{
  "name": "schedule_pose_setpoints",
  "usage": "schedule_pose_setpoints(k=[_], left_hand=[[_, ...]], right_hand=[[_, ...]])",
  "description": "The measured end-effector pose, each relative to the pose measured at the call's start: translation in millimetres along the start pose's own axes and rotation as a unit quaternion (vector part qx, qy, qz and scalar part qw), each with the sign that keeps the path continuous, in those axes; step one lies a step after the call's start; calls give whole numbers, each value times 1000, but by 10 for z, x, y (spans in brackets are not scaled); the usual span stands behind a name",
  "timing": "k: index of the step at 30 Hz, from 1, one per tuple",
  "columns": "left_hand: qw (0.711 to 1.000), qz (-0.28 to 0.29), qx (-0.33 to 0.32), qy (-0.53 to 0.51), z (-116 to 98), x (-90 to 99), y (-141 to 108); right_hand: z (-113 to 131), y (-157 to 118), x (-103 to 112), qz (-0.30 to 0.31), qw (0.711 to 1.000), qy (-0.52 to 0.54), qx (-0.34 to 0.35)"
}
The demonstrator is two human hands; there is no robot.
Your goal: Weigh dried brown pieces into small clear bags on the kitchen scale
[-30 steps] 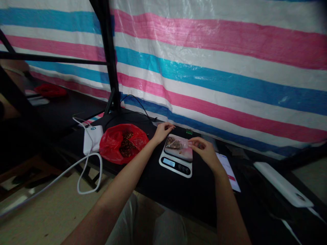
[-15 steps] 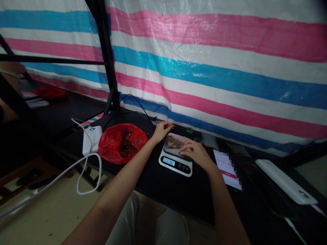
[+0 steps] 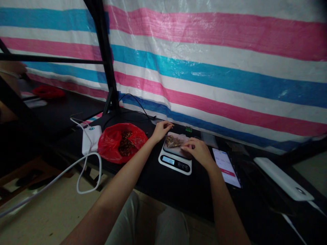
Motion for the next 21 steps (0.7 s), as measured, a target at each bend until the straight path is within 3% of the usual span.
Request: schedule_pose_setpoints(k=[5, 8, 14, 21], left_hand=[[1000, -3, 9, -9, -9, 6, 3], [1000, -2, 8, -6, -19, 11, 4], [1000, -8, 14, -10, -30, 24, 8], [1000, -4, -5, -21, 11, 3, 1]], right_hand=[[-142, 22, 116, -180, 981, 69, -12], [-242, 25, 158, -259, 957, 116, -65], [-342, 9, 172, -275, 945, 90, -150], [-341, 14, 163, -267, 945, 89, -164]])
Point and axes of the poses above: each hand's wrist, its own y-axis towards the middle knuckle, its own x-axis out of the back of the hand, z = x × y, the point moved 1 cm from there along y, towards the middle knuckle, and after that the axes turned 10 degrees about y, right-handed, at the moved point
